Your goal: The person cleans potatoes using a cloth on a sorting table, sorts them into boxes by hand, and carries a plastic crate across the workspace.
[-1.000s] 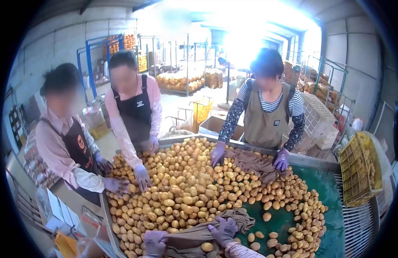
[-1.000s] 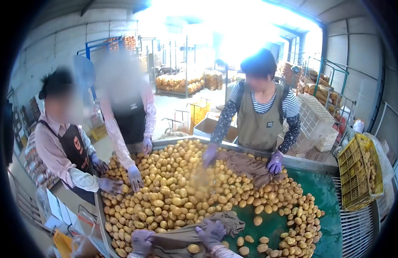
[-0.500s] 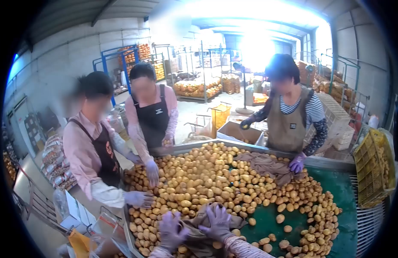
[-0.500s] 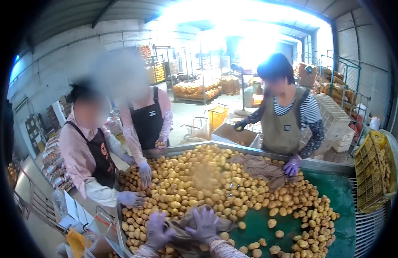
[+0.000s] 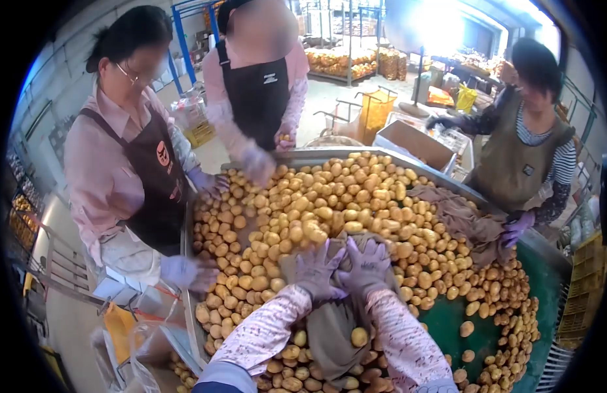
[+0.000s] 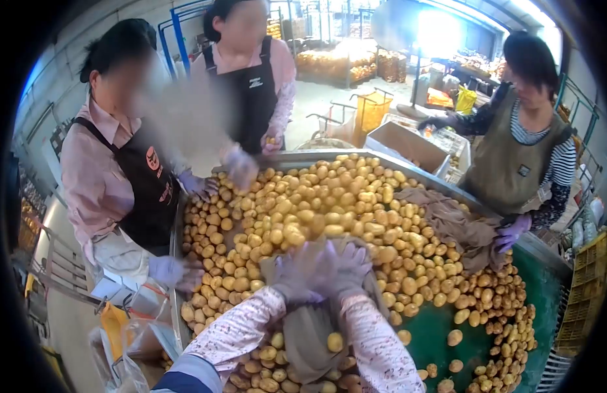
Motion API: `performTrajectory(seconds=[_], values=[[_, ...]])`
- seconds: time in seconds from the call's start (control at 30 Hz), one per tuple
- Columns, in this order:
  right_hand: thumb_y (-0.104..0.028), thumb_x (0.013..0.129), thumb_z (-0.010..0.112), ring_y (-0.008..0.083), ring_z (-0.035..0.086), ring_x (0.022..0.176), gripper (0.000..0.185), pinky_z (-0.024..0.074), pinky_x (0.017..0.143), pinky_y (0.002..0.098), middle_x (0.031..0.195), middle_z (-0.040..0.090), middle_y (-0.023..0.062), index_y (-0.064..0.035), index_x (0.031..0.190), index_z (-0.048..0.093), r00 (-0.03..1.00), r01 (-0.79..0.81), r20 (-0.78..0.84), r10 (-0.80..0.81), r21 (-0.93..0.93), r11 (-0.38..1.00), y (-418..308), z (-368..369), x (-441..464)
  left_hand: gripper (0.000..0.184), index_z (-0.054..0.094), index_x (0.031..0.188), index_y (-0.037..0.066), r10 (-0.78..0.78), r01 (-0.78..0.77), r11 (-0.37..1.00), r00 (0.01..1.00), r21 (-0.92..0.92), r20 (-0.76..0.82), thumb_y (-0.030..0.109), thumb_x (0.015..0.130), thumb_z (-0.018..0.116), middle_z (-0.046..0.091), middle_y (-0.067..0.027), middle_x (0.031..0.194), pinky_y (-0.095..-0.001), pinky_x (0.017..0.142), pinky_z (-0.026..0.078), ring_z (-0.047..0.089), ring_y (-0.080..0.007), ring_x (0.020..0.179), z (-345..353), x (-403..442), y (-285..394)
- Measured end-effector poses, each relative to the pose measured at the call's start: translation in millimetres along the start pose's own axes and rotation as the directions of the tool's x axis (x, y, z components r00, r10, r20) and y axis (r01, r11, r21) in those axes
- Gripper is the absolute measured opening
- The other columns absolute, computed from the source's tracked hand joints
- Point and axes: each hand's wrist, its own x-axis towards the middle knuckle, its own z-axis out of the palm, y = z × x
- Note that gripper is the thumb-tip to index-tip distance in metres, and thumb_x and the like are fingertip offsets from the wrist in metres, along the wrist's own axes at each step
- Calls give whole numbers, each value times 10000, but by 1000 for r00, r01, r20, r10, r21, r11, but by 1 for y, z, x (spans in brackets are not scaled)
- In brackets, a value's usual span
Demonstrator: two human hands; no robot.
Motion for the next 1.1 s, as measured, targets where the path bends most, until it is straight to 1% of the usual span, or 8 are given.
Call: performTrajectory(seconds=[0.13,0.17,0.43,0.53,0.73,0.83,0.97,1.1], values=[[-443,685,706,423,279,1390,755,252,1065,705,1478,338,145,-288,1383,463,998,-60,-9,59,-138,989,-14,9,51,1261,161,1577,200,-7,12,999,994,-47,109,624,587,818,106,-197,1620,-599,1151,204,129,-446,1471,-52,18,-4],[-487,594,789,382,397,1295,909,350,1043,560,1382,436,175,-226,1402,464,992,-67,-119,45,-189,980,-27,11,46,1270,143,1582,205,-1,2,999,999,-43,32,613,586,817,98,-184,1625,-575,1156,221,135,-446,1470,-33,29,-14],[-614,838,563,491,31,1471,888,35,1170,618,1599,111,253,-294,1578,188,973,-200,-161,167,-218,955,-15,81,26,1107,111,1591,196,-124,124,992,992,-16,19,428,706,733,104,-84,1648,-557,1170,229,139,-454,1473,-20,-1,-7],[-547,812,625,479,139,1443,792,142,1168,577,1562,206,250,-214,1484,371,970,-186,-182,160,-136,973,-22,72,-14,968,169,1582,197,-175,173,985,977,28,121,342,771,677,160,-72,1639,-539,1167,247,176,-414,1474,-40,-45,13],[-426,694,744,470,401,1219,528,376,994,549,1326,459,246,-151,1132,632,979,156,-155,-131,158,975,24,74,-72,375,608,1162,164,29,-27,1000,977,14,-211,167,787,626,606,-76,1127,-478,908,431,591,-276,1042,-1,-109,18],[-429,670,764,474,378,1259,608,349,1009,574,1365,434,248,-152,1192,619,959,269,-162,-232,270,924,35,46,-107,471,606,1209,155,98,-116,991,971,-70,-217,125,740,619,656,-74,1018,-480,814,472,631,-288,957,-33,-166,33],[-516,811,716,423,448,1303,863,378,1047,553,1419,463,246,13,1430,427,838,329,-344,-422,-297,896,3,22,-203,836,382,1509,263,153,-161,987,954,-9,-259,280,746,723,392,-171,1504,-583,1013,382,462,-415,1279,-6,-225,41],[-419,731,757,514,75,1455,991,43,1114,701,1555,172,328,-102,1540,281,990,135,38,-133,-63,989,-6,64,-188,1008,220,1570,291,-57,54,998,986,19,155,377,735,778,125,-193,1629,-660,1127,199,152,-480,1467,-35,-200,44]])
